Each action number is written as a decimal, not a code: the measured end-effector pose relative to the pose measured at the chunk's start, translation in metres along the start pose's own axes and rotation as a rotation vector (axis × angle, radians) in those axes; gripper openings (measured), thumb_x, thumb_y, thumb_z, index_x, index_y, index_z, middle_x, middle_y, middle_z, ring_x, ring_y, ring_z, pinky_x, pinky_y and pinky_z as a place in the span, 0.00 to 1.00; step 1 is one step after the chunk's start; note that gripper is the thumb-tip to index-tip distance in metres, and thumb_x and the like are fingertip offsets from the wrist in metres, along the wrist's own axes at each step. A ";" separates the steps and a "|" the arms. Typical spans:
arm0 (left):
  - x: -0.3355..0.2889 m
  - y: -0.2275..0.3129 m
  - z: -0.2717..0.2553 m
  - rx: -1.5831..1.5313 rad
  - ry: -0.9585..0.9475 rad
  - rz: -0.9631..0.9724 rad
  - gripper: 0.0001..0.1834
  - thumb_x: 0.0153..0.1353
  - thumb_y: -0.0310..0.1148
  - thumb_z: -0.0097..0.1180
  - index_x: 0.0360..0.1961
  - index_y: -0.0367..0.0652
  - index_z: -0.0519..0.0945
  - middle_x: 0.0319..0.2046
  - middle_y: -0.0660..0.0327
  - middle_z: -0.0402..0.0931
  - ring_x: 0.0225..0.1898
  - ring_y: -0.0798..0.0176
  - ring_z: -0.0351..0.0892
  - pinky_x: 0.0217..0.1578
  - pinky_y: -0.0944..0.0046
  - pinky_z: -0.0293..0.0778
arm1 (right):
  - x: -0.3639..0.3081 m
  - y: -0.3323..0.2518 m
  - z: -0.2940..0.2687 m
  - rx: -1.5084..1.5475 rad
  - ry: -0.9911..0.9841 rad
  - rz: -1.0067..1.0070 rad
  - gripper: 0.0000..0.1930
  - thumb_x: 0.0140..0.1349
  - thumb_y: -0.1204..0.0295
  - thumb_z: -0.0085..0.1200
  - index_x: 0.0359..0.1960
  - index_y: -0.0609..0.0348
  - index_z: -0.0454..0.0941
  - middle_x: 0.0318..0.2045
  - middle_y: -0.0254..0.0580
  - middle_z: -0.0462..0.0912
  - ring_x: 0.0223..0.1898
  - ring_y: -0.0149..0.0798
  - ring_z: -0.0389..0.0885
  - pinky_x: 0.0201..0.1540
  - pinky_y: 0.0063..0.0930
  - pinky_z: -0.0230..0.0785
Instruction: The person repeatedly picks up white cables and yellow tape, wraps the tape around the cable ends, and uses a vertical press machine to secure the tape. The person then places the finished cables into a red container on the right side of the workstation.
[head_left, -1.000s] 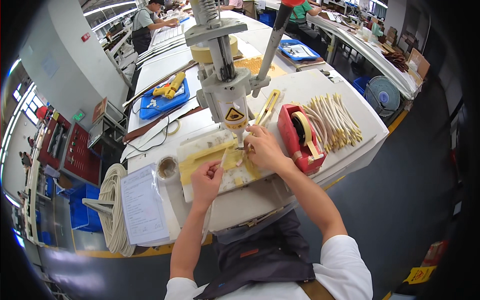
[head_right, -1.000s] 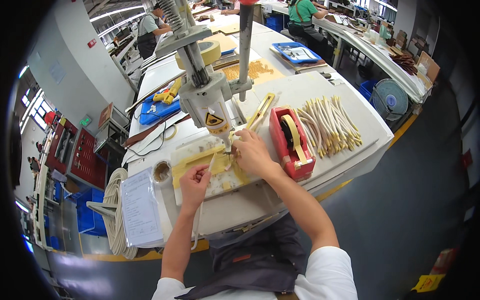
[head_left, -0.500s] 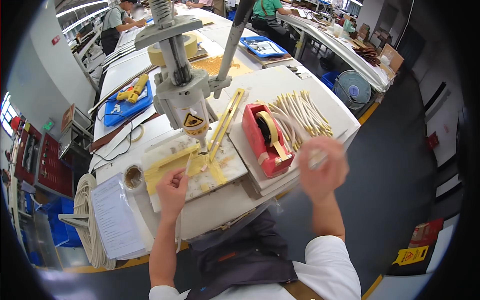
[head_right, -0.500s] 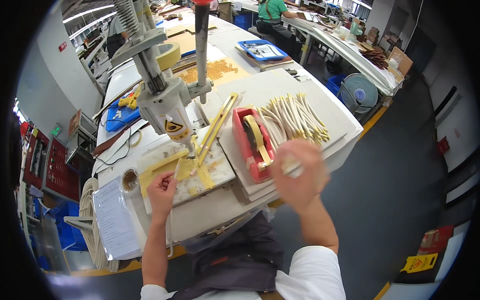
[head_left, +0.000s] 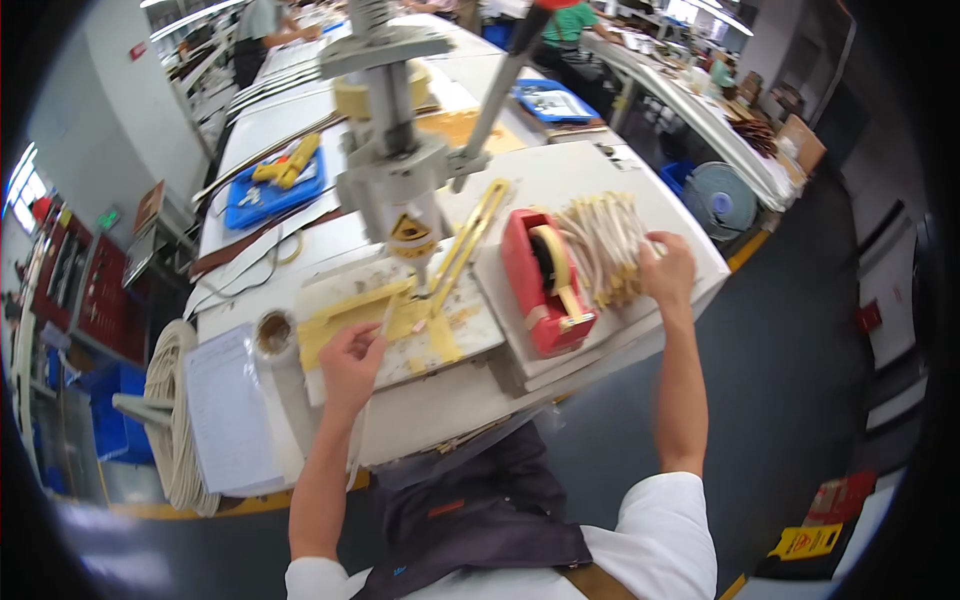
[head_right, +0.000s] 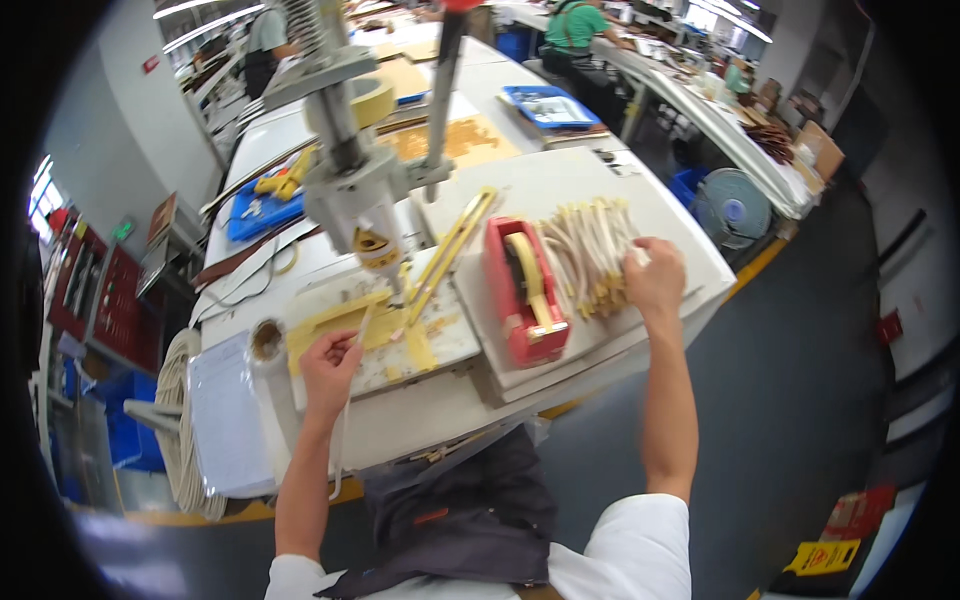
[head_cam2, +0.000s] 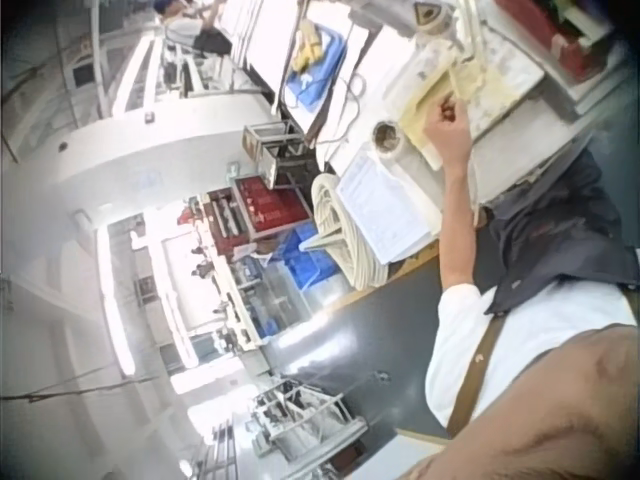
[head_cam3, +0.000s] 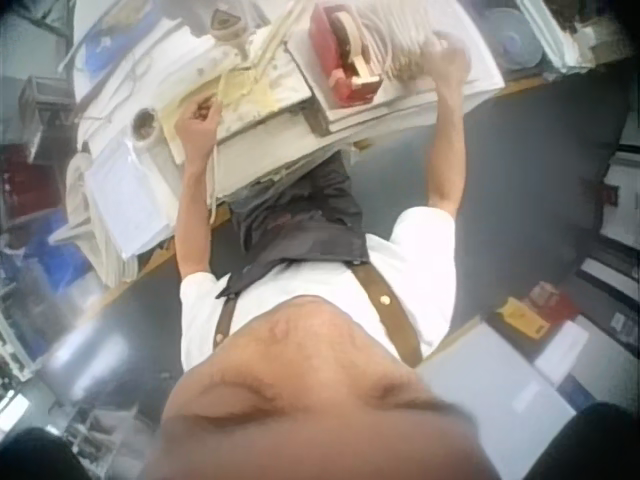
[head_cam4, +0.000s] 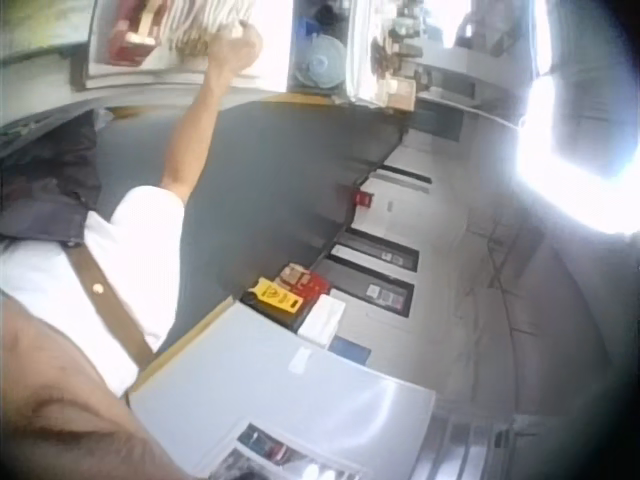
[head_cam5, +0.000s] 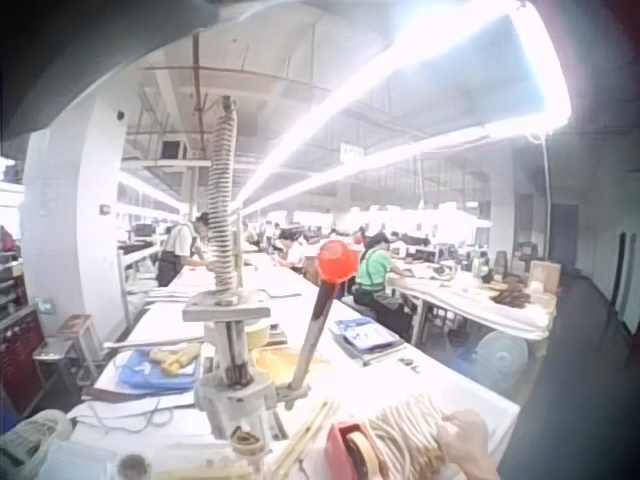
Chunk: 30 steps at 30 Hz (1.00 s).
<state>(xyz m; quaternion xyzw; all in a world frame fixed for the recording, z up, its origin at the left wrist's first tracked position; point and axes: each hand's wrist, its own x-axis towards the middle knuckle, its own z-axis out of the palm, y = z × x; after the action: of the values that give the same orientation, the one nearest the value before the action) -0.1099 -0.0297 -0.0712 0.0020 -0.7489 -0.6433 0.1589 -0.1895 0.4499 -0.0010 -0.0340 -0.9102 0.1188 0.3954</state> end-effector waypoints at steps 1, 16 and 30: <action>0.000 0.003 -0.001 0.007 0.001 -0.004 0.10 0.61 0.20 0.65 0.44 0.32 0.85 0.29 0.64 0.82 0.26 0.78 0.76 0.27 0.76 0.72 | -0.003 -0.019 -0.010 0.114 0.081 -0.022 0.09 0.56 0.78 0.62 0.40 0.61 0.86 0.40 0.50 0.86 0.43 0.50 0.85 0.48 0.35 0.77; -0.116 0.065 -0.040 -0.002 -0.353 -0.406 0.06 0.63 0.25 0.67 0.41 0.36 0.88 0.33 0.61 0.86 0.29 0.72 0.83 0.30 0.73 0.75 | -0.122 -0.231 -0.030 0.904 -0.656 -0.785 0.10 0.52 0.72 0.71 0.36 0.48 0.86 0.31 0.33 0.83 0.36 0.42 0.82 0.39 0.37 0.73; -0.051 0.057 -0.133 0.643 -0.039 0.018 0.07 0.59 0.28 0.68 0.38 0.37 0.88 0.33 0.53 0.86 0.32 0.57 0.86 0.34 0.63 0.79 | -0.132 -0.253 0.041 0.841 -0.470 -0.280 0.07 0.55 0.74 0.68 0.36 0.53 0.86 0.34 0.36 0.82 0.41 0.46 0.79 0.47 0.39 0.71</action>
<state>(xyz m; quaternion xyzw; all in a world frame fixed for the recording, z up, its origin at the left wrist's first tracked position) -0.0174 -0.1377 -0.0120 0.0333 -0.9167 -0.3722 0.1413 -0.1211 0.1758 -0.0604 0.2787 -0.8437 0.4256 0.1711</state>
